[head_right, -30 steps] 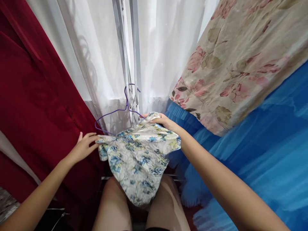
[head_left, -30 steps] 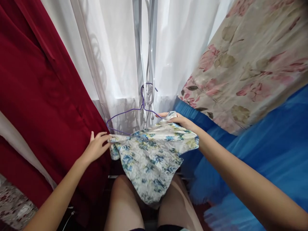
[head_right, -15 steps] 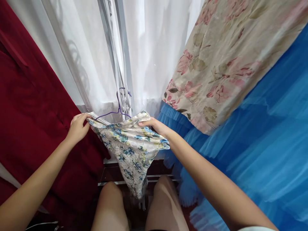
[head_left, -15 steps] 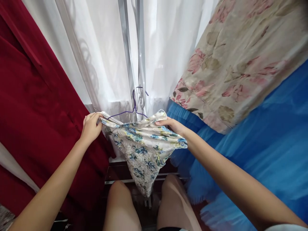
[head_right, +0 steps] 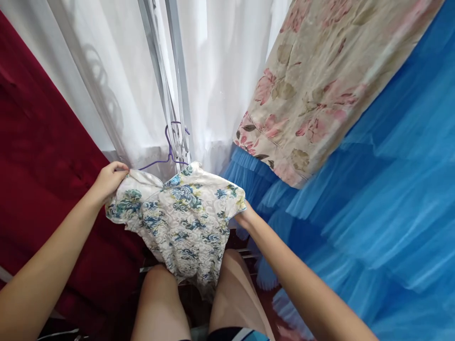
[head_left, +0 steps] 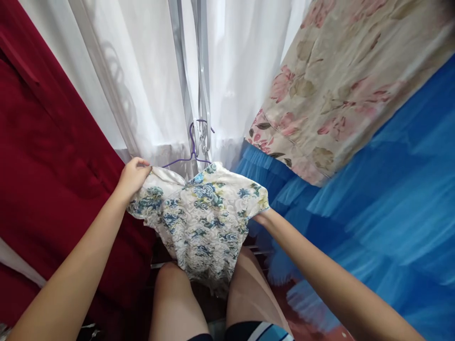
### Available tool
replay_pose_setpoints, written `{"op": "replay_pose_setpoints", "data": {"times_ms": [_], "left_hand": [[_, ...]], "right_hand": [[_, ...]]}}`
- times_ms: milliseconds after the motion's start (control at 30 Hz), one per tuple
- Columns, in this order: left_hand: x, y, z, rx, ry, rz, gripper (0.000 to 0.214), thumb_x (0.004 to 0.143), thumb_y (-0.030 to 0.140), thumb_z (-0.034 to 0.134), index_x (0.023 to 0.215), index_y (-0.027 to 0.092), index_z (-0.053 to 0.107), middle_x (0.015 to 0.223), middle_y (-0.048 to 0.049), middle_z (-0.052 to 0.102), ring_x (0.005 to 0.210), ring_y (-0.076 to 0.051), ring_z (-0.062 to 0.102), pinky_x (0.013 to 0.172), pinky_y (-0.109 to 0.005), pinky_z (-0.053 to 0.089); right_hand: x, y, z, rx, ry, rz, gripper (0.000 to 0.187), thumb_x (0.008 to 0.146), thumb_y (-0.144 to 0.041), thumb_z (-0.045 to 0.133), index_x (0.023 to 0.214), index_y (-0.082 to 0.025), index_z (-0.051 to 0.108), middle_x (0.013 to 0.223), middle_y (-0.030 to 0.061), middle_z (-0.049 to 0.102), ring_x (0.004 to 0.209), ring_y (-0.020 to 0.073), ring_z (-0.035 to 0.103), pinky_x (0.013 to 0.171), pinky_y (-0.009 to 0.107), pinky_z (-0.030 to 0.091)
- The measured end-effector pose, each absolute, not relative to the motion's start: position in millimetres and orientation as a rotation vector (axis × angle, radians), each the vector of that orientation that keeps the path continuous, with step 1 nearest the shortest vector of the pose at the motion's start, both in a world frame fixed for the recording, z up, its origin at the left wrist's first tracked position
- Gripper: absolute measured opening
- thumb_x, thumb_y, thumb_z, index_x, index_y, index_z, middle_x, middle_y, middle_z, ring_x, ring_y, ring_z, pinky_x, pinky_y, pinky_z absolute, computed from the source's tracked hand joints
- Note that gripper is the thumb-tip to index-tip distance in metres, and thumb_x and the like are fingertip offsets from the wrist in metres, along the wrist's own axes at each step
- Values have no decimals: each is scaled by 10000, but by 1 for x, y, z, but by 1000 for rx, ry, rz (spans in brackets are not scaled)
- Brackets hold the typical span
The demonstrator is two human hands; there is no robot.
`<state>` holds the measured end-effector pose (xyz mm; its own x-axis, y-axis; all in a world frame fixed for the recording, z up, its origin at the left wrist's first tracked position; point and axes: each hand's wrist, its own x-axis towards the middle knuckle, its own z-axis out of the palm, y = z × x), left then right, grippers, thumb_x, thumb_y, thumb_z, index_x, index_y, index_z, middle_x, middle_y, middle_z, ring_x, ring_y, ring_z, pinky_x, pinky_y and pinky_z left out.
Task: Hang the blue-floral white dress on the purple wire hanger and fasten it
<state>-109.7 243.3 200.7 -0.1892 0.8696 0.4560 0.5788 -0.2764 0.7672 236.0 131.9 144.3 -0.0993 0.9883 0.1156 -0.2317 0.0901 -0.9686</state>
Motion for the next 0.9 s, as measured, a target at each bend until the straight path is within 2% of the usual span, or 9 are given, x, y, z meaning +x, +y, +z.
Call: {"op": "replay_pose_setpoints", "data": {"times_ms": [67, 133, 200, 300, 367, 467, 633, 767, 900], "left_hand": [[-122, 241, 190, 1734, 1614, 1464, 165, 661, 255, 610, 795, 164, 639, 664, 6, 586, 593, -145, 488, 557, -245, 352], [-126, 233, 182, 1719, 1519, 1521, 124, 698, 258, 561, 747, 169, 632, 681, -5, 603, 626, -158, 518, 577, -249, 377], [-123, 221, 180, 1806, 1422, 1575, 159, 759, 262, 524, 750, 171, 653, 795, -33, 666, 775, -194, 600, 696, -258, 444], [-112, 201, 190, 2063, 1265, 1563, 248, 871, 305, 478, 840, 171, 684, 1015, -58, 700, 1029, -232, 616, 918, -267, 438], [-103, 190, 202, 2226, 1230, 1488, 256, 905, 344, 488, 901, 175, 681, 1045, -50, 687, 1009, -223, 614, 906, -260, 435], [-91, 184, 212, 2394, 1324, 1409, 212, 878, 386, 587, 882, 183, 649, 909, -17, 651, 832, -178, 590, 752, -238, 422], [-94, 205, 193, 2312, 1637, 1670, 349, 914, 368, 553, 637, 184, 449, 564, 39, 377, 550, -115, 367, 555, -255, 258], [-100, 215, 164, 1987, 1477, 1872, 356, 944, 347, 483, 641, 198, 372, 563, 47, 337, 535, -114, 336, 534, -253, 244], [-83, 210, 144, 1610, 1245, 2019, 311, 928, 336, 484, 666, 199, 387, 636, 41, 351, 596, -115, 351, 558, -227, 295]], "right_hand": [[251, 127, 128, -886, -1006, 1210, 349, 821, -522, 680, 1035, -251, 731, 1130, 25, 751, 1113, 270, 664, 929, 371, 553], [259, 120, 113, -906, -902, 1056, 444, 840, -659, 579, 926, -245, 716, 980, 48, 769, 1031, 291, 692, 838, 390, 575], [258, 113, 107, -926, -856, 909, 501, 856, -721, 502, 827, -249, 667, 845, 59, 752, 914, 295, 709, 725, 383, 577], [251, 110, 120, -896, -774, 715, 462, 849, -701, 550, 765, -248, 580, 705, 30, 689, 752, 256, 686, 625, 338, 550], [249, 115, 143, -853, -736, 648, 429, 833, -659, 615, 760, -240, 555, 653, 7, 641, 692, 229, 659, 600, 312, 533], [248, 129, 178, -796, -755, 632, 405, 823, -608, 661, 738, -232, 536, 614, -18, 568, 653, 199, 628, 585, 280, 509], [215, 111, 194, -789, -1055, 585, 459, 937, -626, 468, 817, -207, 611, 734, 14, 616, 729, 204, 624, 651, 296, 508], [193, 64, 184, -666, -1771, 695, 447, 950, -581, 497, 1040, -190, 695, 981, 70, 667, 870, 229, 617, 774, 328, 504], [198, 55, 172, -500, -1907, 963, 686, 835, -755, 522, 1233, -211, 651, 1186, 109, 639, 1063, 307, 604, 940, 408, 477]]}}
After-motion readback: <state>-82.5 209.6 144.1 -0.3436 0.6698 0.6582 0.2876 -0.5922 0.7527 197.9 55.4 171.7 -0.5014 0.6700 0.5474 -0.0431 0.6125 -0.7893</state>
